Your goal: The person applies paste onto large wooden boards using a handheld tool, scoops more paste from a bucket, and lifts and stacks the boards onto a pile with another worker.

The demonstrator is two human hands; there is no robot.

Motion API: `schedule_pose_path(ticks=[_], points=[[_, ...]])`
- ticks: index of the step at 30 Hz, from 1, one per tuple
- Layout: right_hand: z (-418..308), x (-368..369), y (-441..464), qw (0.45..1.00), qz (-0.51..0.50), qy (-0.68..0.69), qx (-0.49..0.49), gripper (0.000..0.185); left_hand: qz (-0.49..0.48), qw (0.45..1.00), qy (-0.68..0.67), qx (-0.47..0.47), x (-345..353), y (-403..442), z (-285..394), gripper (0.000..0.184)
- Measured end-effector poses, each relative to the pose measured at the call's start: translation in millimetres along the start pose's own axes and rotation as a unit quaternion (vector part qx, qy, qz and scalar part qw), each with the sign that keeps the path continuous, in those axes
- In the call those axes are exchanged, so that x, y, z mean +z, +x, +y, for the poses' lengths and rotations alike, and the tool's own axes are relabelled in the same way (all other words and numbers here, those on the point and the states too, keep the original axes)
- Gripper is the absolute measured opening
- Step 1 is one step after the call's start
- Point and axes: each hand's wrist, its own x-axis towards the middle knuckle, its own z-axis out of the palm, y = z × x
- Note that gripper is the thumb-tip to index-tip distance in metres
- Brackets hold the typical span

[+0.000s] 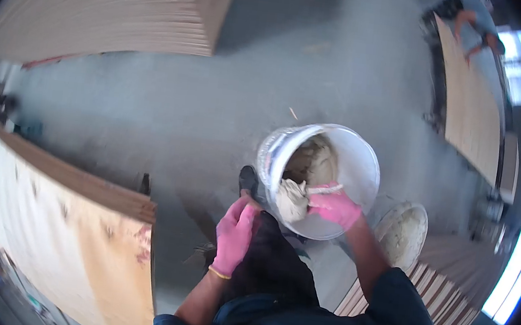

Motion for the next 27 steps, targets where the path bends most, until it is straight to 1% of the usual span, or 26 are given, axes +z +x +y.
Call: schedule_pose_path(ticks=[1, 2, 4, 5, 7, 8, 9, 10, 11, 12, 13, 14, 15, 16, 18, 19, 20, 22, 23, 24, 25, 26, 27], points=[[-11.3, 23.9, -5.9, 0.994, -0.067, -0.083, -0.033, 0.029, -0.001, 0.997, -0.080, -0.008, -7.4, -12.0, 5.8, 0.054], [-15.8, 52.2, -6.4, 0.993, -0.079, -0.083, -0.012, 0.029, -0.056, 0.983, -0.173, -0.007, -18.9, -24.8, 8.4, 0.056], [-8.3, 118.6, -7.2, 0.990, -0.107, -0.090, 0.030, 0.030, -0.173, 0.923, -0.343, 0.015, -56.2, -57.8, 4.5, 0.061], [0.0, 161.8, -7.0, 0.987, -0.143, -0.073, 0.006, 0.033, -0.162, 0.923, -0.341, 0.073, -78.3, -89.4, 5.7, 0.063], [17.6, 246.1, -9.1, 0.975, -0.193, -0.100, 0.047, 0.034, -0.123, 0.917, -0.328, 0.190, -131.8, -172.0, 2.1, 0.066], [36.0, 293.0, -9.8, 0.966, -0.223, -0.114, 0.070, 0.035, -0.064, 0.918, -0.213, 0.328, -168.4, -204.9, -28.0, 0.057], [67.8, 324.4, -3.0, 0.952, -0.259, -0.099, 0.131, 0.034, 0.011, 0.928, -0.116, 0.353, -196.8, -260.6, -44.0, 0.054], [90.2, 376.2, -14.7, 0.932, -0.341, -0.080, 0.097, 0.031, 0.095, 0.928, -0.019, 0.360, -223.1, -319.2, -62.6, 0.051], [127.0, 411.9, -17.7, 0.888, -0.401, -0.221, 0.032, 0.029, 0.152, 0.883, 0.112, 0.429, -249.2, -368.0, -89.8, 0.052], [161.2, 461.3, -29.7, 0.863, -0.438, -0.248, 0.037, 0.026, 0.213, 0.821, 0.244, 0.470, -271.5, -409.2, -119.2, 0.053], [195.0, 509.9, -41.6, 0.836, -0.475, -0.272, 0.040, 0.024, 0.363, 0.719, 0.299, 0.512, -282.1, -436.4, -164.2, 0.059], [225.1, 563.5, -66.9, 0.848, -0.474, -0.199, 0.130, 0.023, 0.446, 0.688, 0.326, 0.471, -293.9, -465.4, -203.4, 0.062], [261.7, 602.2, -72.3, 0.767, -0.525, -0.370, 0.001, 0.022, 0.508, 0.676, 0.334, 0.417, -310.7, -493.0, -238.8, 0.065], [295.5, 636.3, -85.8, 0.722, -0.555, -0.413, -0.017, 0.023, 0.554, 0.667, 0.339, 0.365, -325.4, -520.9, -271.3, 0.068], [358.2, 698.2, -104.5, 0.635, -0.596, -0.487, -0.071, 0.024, 0.599, 0.668, 0.314, 0.311, -367.4, -571.6, -326.4, 0.075], [391.6, 721.0, -99.9, 0.681, -0.588, -0.432, 0.066, 0.029, 0.613, 0.671, 0.299, 0.290, -386.7, -591.3, -350.4, 0.078], [425.1, 743.9, -95.0, 0.720, -0.552, -0.372, 0.195, 0.033, 0.657, 0.647, 0.278, 0.268, -406.4, -608.3, -375.0, 0.081], [469.7, 814.0, -122.3, 0.748, -0.500, -0.223, 0.375, 0.039, 0.731, 0.597, 0.244, 0.222, -452.9, -644.5, -425.6, 0.086], [511.2, 813.2, -87.2, 0.737, -0.539, -0.241, 0.329, 0.044, 0.768, 0.574, 0.199, 0.205, -472.6, -656.9, -463.0, 0.090], [535.8, 836.1, -87.4, 0.689, -0.588, -0.364, 0.217, 0.044, 0.806, 0.540, 0.160, 0.180, -495.3, -678.9, -497.2, 0.084], [556.2, 864.9, -84.2, 0.620, -0.618, -0.474, 0.099, 0.044, 0.833, 0.518, 0.122, 0.148, -518.0, -690.9, -537.0, 0.077], [588.4, 891.1, -67.8, 0.630, -0.629, -0.446, 0.091, 0.043, 0.843, 0.510, 0.061, 0.158, -541.4, -705.5, -577.5, 0.069], [620.7, 917.4, -51.5, 0.640, -0.640, -0.418, 0.083, 0.041, 0.852, 0.509, 0.043, 0.114, -559.7, -724.2, -609.8, 0.064]])
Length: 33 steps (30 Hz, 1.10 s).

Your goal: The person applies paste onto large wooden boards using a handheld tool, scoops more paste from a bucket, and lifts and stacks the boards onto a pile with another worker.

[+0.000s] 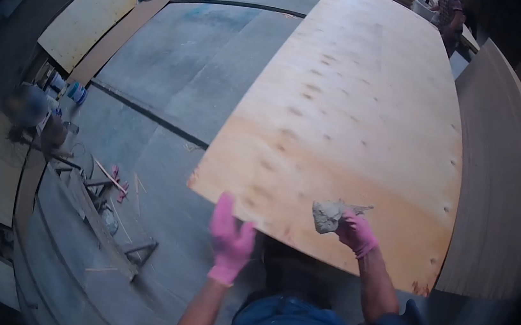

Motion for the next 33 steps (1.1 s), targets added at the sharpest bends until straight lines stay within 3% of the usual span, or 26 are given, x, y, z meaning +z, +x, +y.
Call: schedule_pose_path(ticks=[4, 7, 10, 12, 13, 14, 17, 18, 19, 21, 22, 24, 26, 28, 30, 33], points=[[-5.3, 12.5, 143.3, 0.994, 0.018, -0.092, -0.055, 0.041, -0.051, 0.991, 0.061, -0.105, -47.6, 42.4, -112.6, 0.054], [-32.3, 34.8, 225.5, 0.993, 0.013, -0.012, -0.121, 0.046, -0.088, 0.973, 0.003, -0.213, -50.1, 77.1, -171.7, 0.047], [17.5, 58.4, 256.2, 0.982, 0.109, 0.062, -0.142, 0.052, -0.196, 0.968, 0.033, -0.150, -54.7, 102.7, -210.6, 0.039], [16.3, 66.1, 251.1, 0.934, 0.221, -0.186, -0.209, 0.053, -0.299, 0.950, 0.002, -0.093, -27.5, 121.1, -256.3, 0.036], [-26.0, 83.2, 245.3, 0.829, 0.267, -0.430, -0.237, 0.052, -0.361, 0.930, -0.017, -0.063, -12.4, 148.1, -272.1, 0.033], [-14.6, 87.5, 248.1, 0.922, 0.313, -0.142, -0.176, 0.048, -0.413, 0.909, -0.046, 0.033, -3.0, 188.9, -268.6, 0.036], [31.2, 109.7, 236.1, 0.865, 0.447, 0.160, -0.162, 0.029, -0.528, 0.844, -0.040, 0.089, 91.8, 295.2, -279.8, 0.035], [43.1, 113.9, 215.8, 0.835, 0.501, 0.156, -0.164, 0.027, -0.502, 0.819, -0.049, 0.273, 131.8, 316.8, -296.9, 0.041], [49.5, 122.6, 203.1, 0.800, 0.555, 0.155, -0.168, 0.025, -0.501, 0.798, -0.049, 0.331, 159.0, 342.9, -285.9, 0.045], [6.4, 119.5, 168.6, 0.729, 0.587, 0.293, -0.197, 0.024, -0.474, 0.767, -0.050, 0.430, 226.5, 381.1, -251.5, 0.054], [-28.5, 118.2, 151.1, 0.734, 0.676, -0.001, -0.065, 0.025, -0.457, 0.754, -0.046, 0.470, 265.3, 395.6, -244.6, 0.058], [-34.1, 77.3, 119.4, 0.712, 0.689, -0.023, -0.133, 0.026, -0.431, 0.722, -0.011, 0.542, 337.0, 426.7, -226.9, 0.064], [-50.1, 15.3, 95.1, 0.635, 0.707, 0.199, -0.238, 0.023, -0.420, 0.735, 0.057, 0.529, 406.7, 448.4, -203.3, 0.072], [-38.4, -30.0, 92.2, 0.573, 0.729, 0.243, -0.285, 0.021, -0.446, 0.755, 0.121, 0.465, 446.7, 466.9, -168.1, 0.078], [-10.2, -77.9, 96.9, 0.512, 0.738, 0.293, -0.328, 0.018, -0.426, 0.761, 0.118, 0.476, 462.7, 471.3, -157.6, 0.080], [78.6, -106.3, 133.5, 0.463, 0.689, 0.394, -0.396, 0.021, -0.428, 0.761, 0.119, 0.473, 455.1, 469.5, -149.8, 0.083]])
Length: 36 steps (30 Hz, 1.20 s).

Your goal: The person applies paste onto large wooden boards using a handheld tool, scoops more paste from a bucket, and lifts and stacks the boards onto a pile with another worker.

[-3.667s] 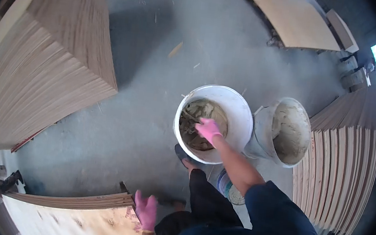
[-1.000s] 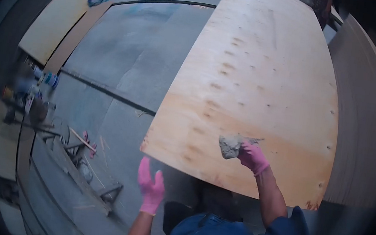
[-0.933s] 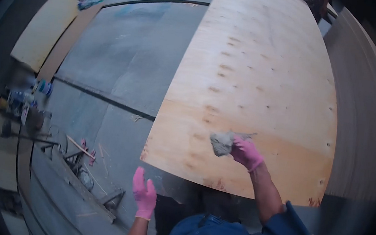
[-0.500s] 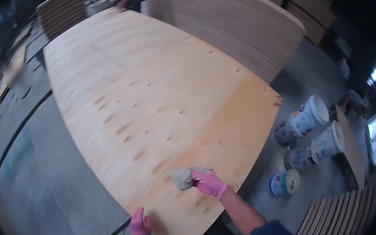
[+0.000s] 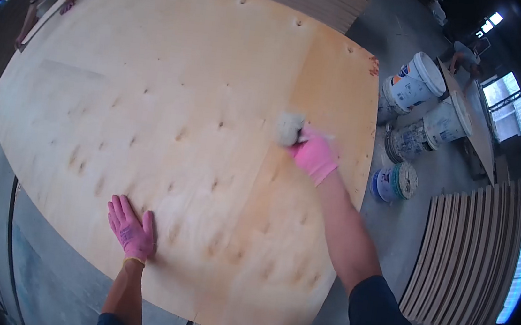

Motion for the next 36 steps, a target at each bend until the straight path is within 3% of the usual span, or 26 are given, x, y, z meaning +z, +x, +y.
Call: schedule_pose_path(ticks=[1, 2, 3, 6, 9, 12, 15, 18, 19, 21, 24, 26, 29, 32, 35, 36], points=[[2.6, 3.8, -2.1, 0.976, 0.063, -0.207, -0.024, 0.026, -0.001, 1.000, 0.004, -0.001, -2.1, 0.7, 1.6, 0.083], [4.3, 5.1, -8.3, 0.905, 0.127, -0.403, -0.043, 0.031, -0.006, 1.000, 0.010, 0.002, -2.4, 2.7, 0.6, 0.083], [5.7, 14.2, -14.1, 0.791, 0.181, -0.582, -0.057, 0.035, -0.006, 1.000, 0.015, 0.005, -1.1, 6.4, -1.5, 0.082], [4.0, 61.6, -2.6, 0.611, 0.116, -0.783, -0.002, 0.050, -0.008, 1.000, 0.022, 0.017, 3.3, 6.2, -5.7, 0.082], [52.1, 43.5, -37.5, 0.417, 0.105, -0.885, -0.180, 0.049, -0.007, 0.999, 0.013, 0.028, 2.9, 7.8, -7.3, 0.083], [85.2, 47.1, -88.8, 0.454, 0.012, -0.889, -0.056, 0.045, -0.012, 0.999, 0.011, 0.034, 5.2, 6.7, -13.1, 0.083], [141.3, 64.4, -156.8, 0.436, 0.051, -0.898, 0.025, 0.039, -0.001, 0.997, -0.001, 0.074, 12.3, 3.4, -24.6, 0.080], [211.6, 82.0, -242.6, 0.371, 0.095, -0.922, -0.044, 0.036, -0.064, 0.946, -0.046, 0.315, 0.3, 24.8, -75.5, 0.082], [229.8, 80.9, -269.1, 0.371, 0.092, -0.920, -0.084, 0.036, -0.065, 0.931, -0.056, 0.355, -2.4, 45.8, -105.5, 0.079], [255.8, 68.1, -311.5, 0.369, 0.086, -0.910, -0.169, 0.036, 0.010, 0.956, -0.022, 0.292, -4.1, 92.3, -184.7, 0.071], [241.8, 61.3, -298.8, 0.461, 0.212, -0.859, -0.059, 0.037, 0.025, 0.977, 0.091, 0.190, -21.2, 121.7, -291.9, 0.072], [228.1, 62.5, -262.4, 0.434, 0.279, -0.855, -0.062, 0.034, 0.040, 0.976, 0.105, 0.185, -16.3, 122.0, -306.2, 0.071], [241.0, 57.7, -266.0, 0.444, 0.168, -0.876, -0.085, 0.031, 0.050, 0.972, 0.072, 0.216, -20.4, 118.7, -309.7, 0.068], [260.2, 107.8, -317.2, 0.547, 0.105, -0.830, -0.031, 0.031, 0.053, 0.970, 0.088, 0.222, -14.4, 120.7, -317.5, 0.067], [303.2, 73.9, -379.7, 0.529, 0.026, -0.835, -0.151, 0.031, 0.064, 0.966, 0.084, 0.234, -5.1, 128.4, -326.2, 0.068], [313.9, 82.3, -403.1, 0.547, 0.048, -0.824, -0.138, 0.032, 0.067, 0.965, 0.084, 0.240, -4.7, 127.7, -329.0, 0.068]])
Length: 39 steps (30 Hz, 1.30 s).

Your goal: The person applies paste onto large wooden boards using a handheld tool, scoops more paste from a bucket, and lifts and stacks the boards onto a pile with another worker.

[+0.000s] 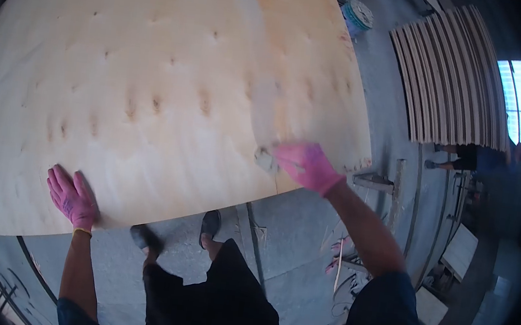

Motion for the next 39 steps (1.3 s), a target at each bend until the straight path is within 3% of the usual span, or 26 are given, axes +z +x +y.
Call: schedule_pose_path(ticks=[5, 10, 12, 13, 14, 16, 17, 19, 21, 24, 26, 27, 30, 32, 35, 39], points=[[-72.6, 36.1, -64.0, 0.993, 0.055, -0.003, 0.103, 0.033, -0.006, 1.000, 0.017, -0.010, 4.1, 1.3, -0.4, 0.069], [-177.2, 80.7, -1.6, 0.979, 0.093, 0.016, 0.181, 0.032, 0.006, 1.000, 0.029, 0.003, -0.5, -1.9, -2.1, 0.071], [-207.4, 97.7, 35.9, 0.953, 0.058, 0.135, 0.266, 0.033, -0.004, 1.000, -0.011, 0.019, -9.3, -0.1, -0.4, 0.077], [-224.1, 106.9, 53.5, 0.931, 0.045, 0.193, 0.308, 0.034, -0.004, 0.999, -0.034, 0.033, -9.9, -1.9, -3.3, 0.079], [-246.0, 120.3, 70.5, 0.875, 0.083, 0.313, 0.360, 0.034, -0.006, 0.997, -0.057, 0.049, -14.5, -2.5, -12.3, 0.081], [-283.4, 148.4, 114.8, 0.717, 0.154, 0.538, 0.416, 0.036, -0.067, 0.969, -0.158, 0.177, -31.2, 6.9, -47.5, 0.083], [-293.0, 159.7, 130.0, 0.835, 0.146, 0.383, 0.366, 0.035, -0.095, 0.948, -0.196, 0.233, -36.5, 17.8, -74.8, 0.084], [-316.4, 187.7, 160.4, 0.971, 0.106, 0.065, 0.204, 0.034, -0.129, 0.946, -0.182, 0.237, -44.6, 61.2, -145.8, 0.085], [-354.4, 154.8, 225.7, 0.970, 0.067, 0.123, 0.197, 0.033, -0.096, 0.965, -0.154, 0.187, -26.5, 117.3, -229.2, 0.084], [-399.0, 121.2, 336.2, 0.981, 0.071, 0.129, 0.123, 0.030, -0.054, 0.995, -0.085, -0.021, 4.3, 212.9, -367.1, 0.085], [-400.2, 105.3, 424.6, 0.981, 0.069, 0.154, 0.092, 0.030, -0.050, 0.995, -0.043, -0.075, 10.6, 252.4, -409.2, 0.085], [-394.9, 112.9, 468.5, 0.966, 0.116, 0.218, 0.074, 0.031, -0.051, 0.993, -0.026, -0.102, 12.9, 263.1, -425.4, 0.085], [-360.2, 165.9, 586.8, 0.939, 0.197, 0.279, 0.047, 0.032, -0.083, 0.989, -0.029, -0.118, 10.1, 277.9, -426.9, 0.085], [-342.0, 192.5, 630.2, 0.969, 0.187, 0.154, 0.038, 0.034, -0.086, 0.987, -0.055, -0.124, 7.0, 278.1, -431.1, 0.086], [-368.9, 187.3, 660.5, 0.855, 0.144, 0.385, 0.316, 0.040, -0.091, 0.986, -0.063, -0.123, 3.0, 276.3, -436.1, 0.088], [-400.0, 189.8, 687.4, 0.971, 0.045, 0.080, 0.219, 0.043, -0.085, 0.987, -0.070, -0.114, 13.5, 278.1, -441.1, 0.086]])
